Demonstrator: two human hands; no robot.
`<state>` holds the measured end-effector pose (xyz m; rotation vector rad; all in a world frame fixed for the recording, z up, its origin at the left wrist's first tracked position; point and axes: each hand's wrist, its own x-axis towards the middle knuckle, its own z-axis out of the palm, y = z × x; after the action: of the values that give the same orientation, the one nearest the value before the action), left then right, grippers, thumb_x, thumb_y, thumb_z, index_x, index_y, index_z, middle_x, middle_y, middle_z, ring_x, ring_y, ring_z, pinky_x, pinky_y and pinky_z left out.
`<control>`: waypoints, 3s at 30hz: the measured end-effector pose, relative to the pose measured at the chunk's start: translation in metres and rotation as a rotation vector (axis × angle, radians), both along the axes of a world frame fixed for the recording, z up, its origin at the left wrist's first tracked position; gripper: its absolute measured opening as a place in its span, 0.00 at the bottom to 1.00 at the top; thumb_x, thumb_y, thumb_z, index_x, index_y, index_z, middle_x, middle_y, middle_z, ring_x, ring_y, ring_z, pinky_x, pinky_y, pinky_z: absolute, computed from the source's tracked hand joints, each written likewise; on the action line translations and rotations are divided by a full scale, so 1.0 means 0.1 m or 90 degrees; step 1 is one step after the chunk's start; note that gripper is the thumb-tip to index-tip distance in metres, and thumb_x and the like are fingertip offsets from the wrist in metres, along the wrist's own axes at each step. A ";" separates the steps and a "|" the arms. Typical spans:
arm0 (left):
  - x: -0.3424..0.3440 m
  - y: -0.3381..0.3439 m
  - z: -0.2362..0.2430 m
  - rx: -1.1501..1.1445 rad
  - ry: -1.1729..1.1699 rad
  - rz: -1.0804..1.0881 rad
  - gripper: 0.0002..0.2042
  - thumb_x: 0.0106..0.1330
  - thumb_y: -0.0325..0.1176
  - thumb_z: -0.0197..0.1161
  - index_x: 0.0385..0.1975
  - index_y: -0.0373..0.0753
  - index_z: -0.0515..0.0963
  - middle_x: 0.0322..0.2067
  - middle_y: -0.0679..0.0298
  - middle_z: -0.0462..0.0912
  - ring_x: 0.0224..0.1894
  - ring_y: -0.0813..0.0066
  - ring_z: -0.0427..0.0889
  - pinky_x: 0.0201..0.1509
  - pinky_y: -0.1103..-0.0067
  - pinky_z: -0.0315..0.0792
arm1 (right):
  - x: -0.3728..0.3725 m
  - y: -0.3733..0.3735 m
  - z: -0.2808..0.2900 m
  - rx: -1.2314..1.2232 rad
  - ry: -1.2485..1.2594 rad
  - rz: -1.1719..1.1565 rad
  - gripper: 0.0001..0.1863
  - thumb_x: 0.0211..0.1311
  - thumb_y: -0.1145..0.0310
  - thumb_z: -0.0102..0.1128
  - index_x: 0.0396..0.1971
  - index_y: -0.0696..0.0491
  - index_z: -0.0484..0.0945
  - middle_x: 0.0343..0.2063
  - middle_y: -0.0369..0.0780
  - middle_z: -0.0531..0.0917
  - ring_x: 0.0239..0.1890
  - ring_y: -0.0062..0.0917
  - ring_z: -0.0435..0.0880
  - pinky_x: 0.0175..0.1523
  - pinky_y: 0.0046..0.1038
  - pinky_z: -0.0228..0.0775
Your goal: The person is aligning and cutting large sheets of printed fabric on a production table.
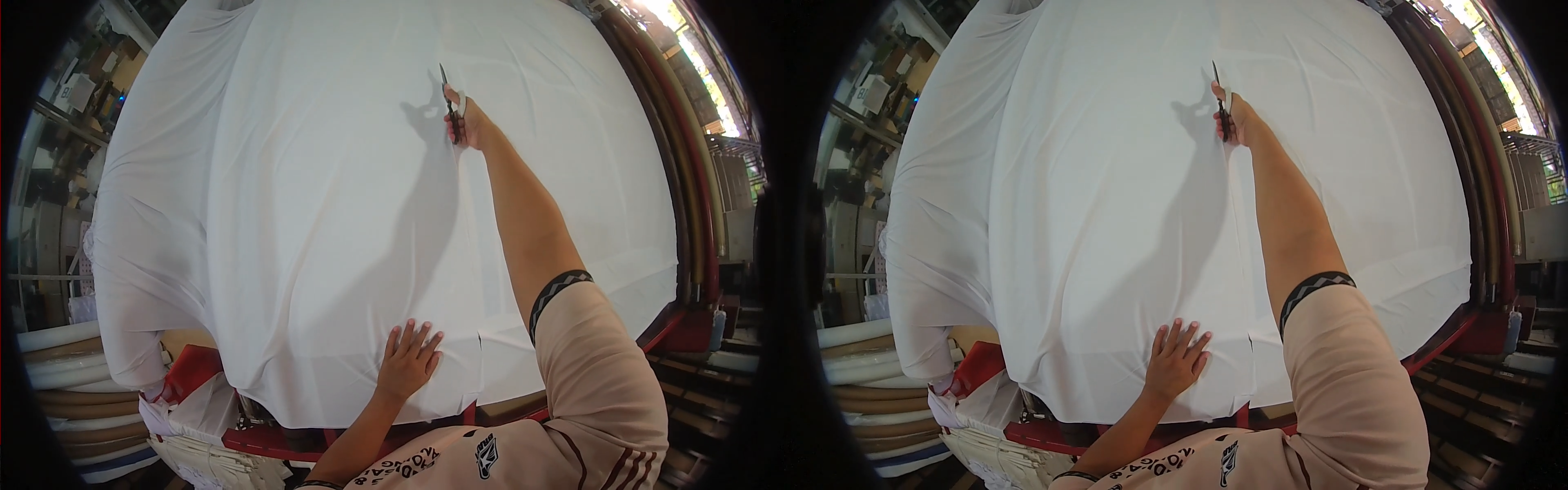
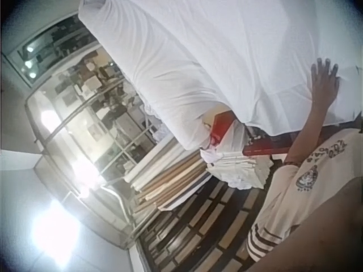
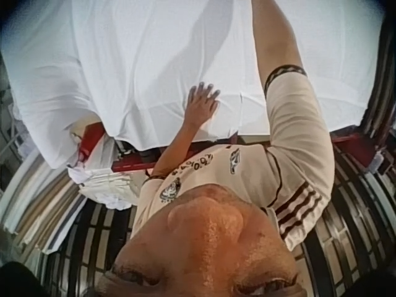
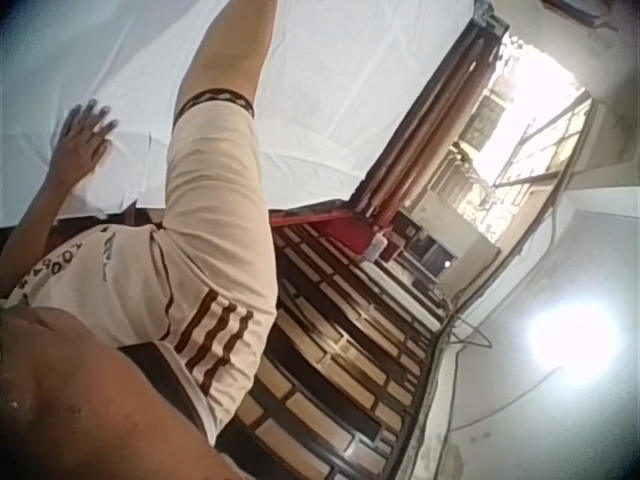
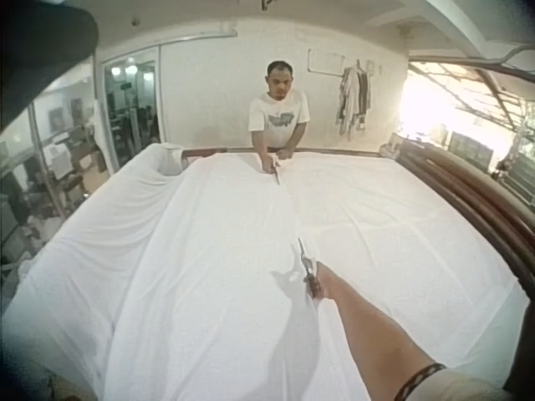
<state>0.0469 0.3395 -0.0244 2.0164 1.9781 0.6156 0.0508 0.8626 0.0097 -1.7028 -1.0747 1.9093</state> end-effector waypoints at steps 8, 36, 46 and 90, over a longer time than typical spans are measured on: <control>-0.02 0.02 0.01 -0.001 0.008 0.006 0.20 0.71 0.47 0.62 0.61 0.56 0.81 0.65 0.66 0.76 0.73 0.58 0.65 0.76 0.55 0.55 | -0.13 0.30 -0.03 0.112 -0.021 0.060 0.36 0.45 0.30 0.75 0.27 0.52 0.76 0.23 0.34 0.76 0.22 0.21 0.75 0.27 0.25 0.71; -0.03 0.03 -0.04 -0.065 0.045 0.002 0.22 0.72 0.52 0.61 0.65 0.61 0.77 0.66 0.72 0.75 0.72 0.64 0.67 0.79 0.58 0.51 | -0.73 1.51 -0.28 0.231 0.014 0.065 0.33 0.44 0.38 0.82 0.34 0.50 0.78 0.23 0.34 0.75 0.22 0.18 0.74 0.28 0.22 0.69; 0.00 -0.02 -0.12 -0.101 0.032 0.009 0.24 0.73 0.55 0.58 0.67 0.62 0.75 0.72 0.72 0.68 0.77 0.65 0.59 0.81 0.59 0.47 | -0.94 2.12 -0.35 0.208 -0.013 0.096 0.35 0.45 0.36 0.80 0.31 0.53 0.77 0.23 0.34 0.76 0.20 0.17 0.73 0.26 0.21 0.69; -3.19 -0.67 0.28 0.230 0.211 0.171 0.11 0.69 0.27 0.55 0.44 0.39 0.85 0.28 0.52 0.85 0.30 0.49 0.84 0.37 0.60 0.78 | 4.22 -8.35 0.59 0.001 -0.153 -0.378 0.25 0.69 0.47 0.65 0.24 0.55 0.75 0.16 0.36 0.75 0.16 0.26 0.76 0.23 0.31 0.72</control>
<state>-0.2719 0.2720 0.0033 2.1891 2.5169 0.7862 0.4728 0.0280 0.0690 -2.0018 -0.5441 1.3554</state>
